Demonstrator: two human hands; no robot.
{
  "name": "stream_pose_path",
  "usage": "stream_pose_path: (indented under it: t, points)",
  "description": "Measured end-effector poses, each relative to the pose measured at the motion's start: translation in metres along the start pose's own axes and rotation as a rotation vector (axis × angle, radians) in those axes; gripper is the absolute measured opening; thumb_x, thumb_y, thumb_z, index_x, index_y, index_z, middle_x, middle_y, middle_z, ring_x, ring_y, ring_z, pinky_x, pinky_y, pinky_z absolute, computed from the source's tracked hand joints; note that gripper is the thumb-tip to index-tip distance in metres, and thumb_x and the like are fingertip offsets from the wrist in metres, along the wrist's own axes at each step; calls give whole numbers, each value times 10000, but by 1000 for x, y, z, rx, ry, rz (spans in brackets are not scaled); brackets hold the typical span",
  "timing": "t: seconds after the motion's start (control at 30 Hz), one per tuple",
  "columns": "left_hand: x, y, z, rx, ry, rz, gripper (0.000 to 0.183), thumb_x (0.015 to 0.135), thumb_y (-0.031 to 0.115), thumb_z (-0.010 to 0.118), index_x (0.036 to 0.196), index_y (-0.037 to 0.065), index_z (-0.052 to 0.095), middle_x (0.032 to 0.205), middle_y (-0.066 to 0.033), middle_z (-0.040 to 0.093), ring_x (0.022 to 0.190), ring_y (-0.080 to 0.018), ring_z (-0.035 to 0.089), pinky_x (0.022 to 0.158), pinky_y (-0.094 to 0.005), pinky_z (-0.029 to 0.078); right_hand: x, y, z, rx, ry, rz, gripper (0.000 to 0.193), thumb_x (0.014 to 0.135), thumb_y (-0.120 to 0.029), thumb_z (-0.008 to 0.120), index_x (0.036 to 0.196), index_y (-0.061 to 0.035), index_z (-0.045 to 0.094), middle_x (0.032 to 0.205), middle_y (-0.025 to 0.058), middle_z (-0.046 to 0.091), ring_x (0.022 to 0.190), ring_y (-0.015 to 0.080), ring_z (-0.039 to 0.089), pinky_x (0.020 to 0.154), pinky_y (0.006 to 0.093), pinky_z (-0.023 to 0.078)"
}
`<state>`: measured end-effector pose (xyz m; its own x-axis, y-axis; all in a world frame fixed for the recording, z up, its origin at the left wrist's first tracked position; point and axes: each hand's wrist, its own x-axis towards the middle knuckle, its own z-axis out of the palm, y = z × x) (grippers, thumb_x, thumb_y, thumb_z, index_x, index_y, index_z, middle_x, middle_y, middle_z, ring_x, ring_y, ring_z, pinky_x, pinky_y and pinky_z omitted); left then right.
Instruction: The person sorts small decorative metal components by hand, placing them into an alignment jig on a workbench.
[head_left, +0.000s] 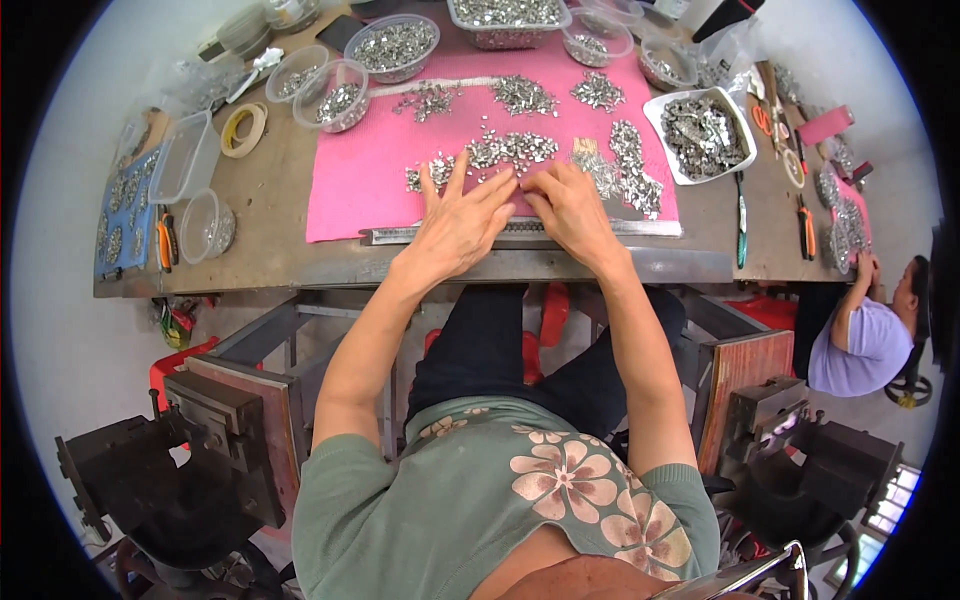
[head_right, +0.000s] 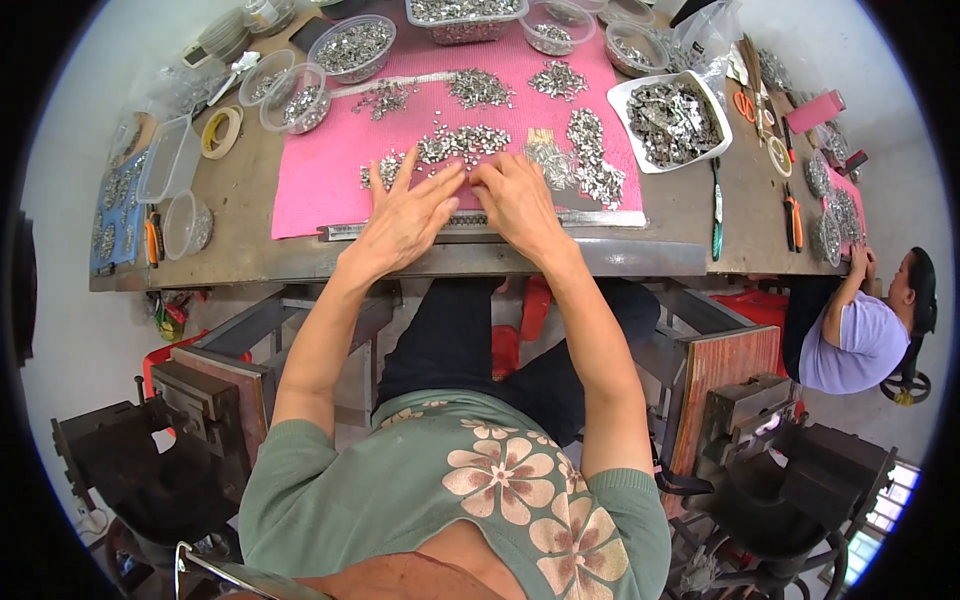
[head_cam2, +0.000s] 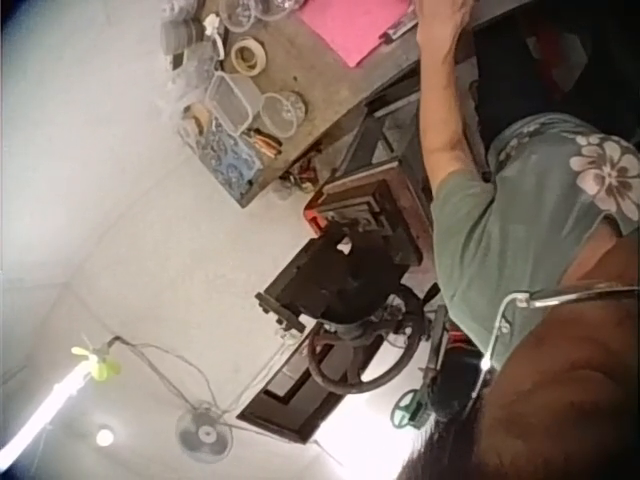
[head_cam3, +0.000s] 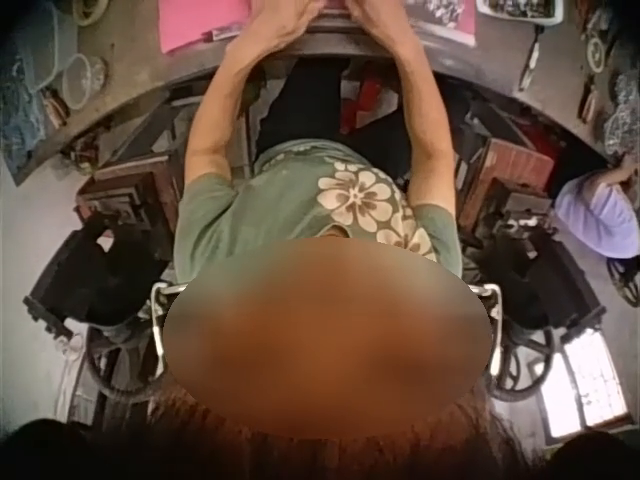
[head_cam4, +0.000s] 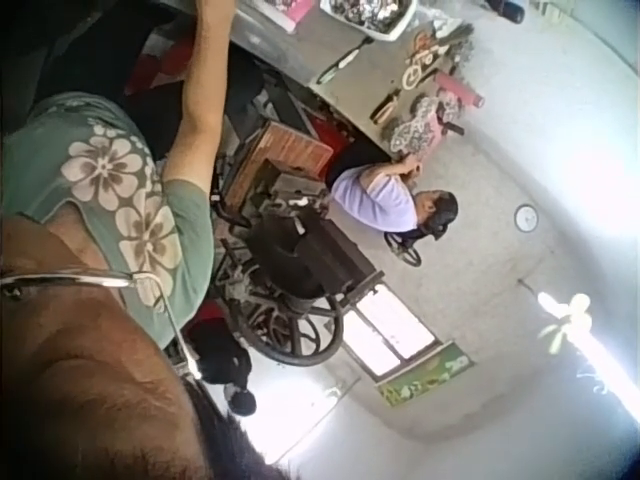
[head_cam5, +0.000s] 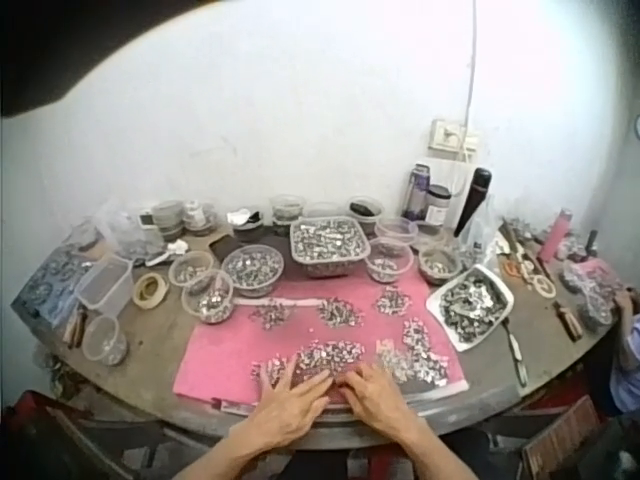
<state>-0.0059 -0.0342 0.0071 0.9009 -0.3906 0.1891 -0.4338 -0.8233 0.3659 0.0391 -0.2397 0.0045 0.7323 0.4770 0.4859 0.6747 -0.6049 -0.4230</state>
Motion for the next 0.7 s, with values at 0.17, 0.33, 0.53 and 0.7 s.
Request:
stream_pose_path:
  t: [0.17,0.33,0.53,0.7]
  points:
    - [-28,-14,-11,-161,81,-34,310,1035,275,566,1278,140,704,1345,-18,667,1418,-350,428,1160,-679,119,-14,7,-17,39,-125,103,71,879,-88,698,944,-60,701,910,112,612,912,309,604,829,428,446]
    - [-11,-21,-8,-238,296,-91,139,917,209,715,1035,147,755,1033,15,717,1048,-203,587,1066,-511,272,-5,0,-13,83,-6,66,99,861,-13,695,956,-27,718,820,127,591,797,316,597,698,416,470]
    - [-3,-18,-5,-121,286,-100,106,880,226,751,942,140,739,890,20,670,921,-192,580,1013,-478,307,-3,-3,-7,56,-33,49,82,864,-54,711,945,-53,725,827,110,594,811,308,594,738,423,455]
    - [3,-15,0,-66,284,-87,132,870,255,754,922,136,738,843,9,639,897,-202,581,1005,-485,313,0,5,7,6,-56,44,74,879,-109,717,942,-74,701,876,94,598,885,289,599,796,419,426]
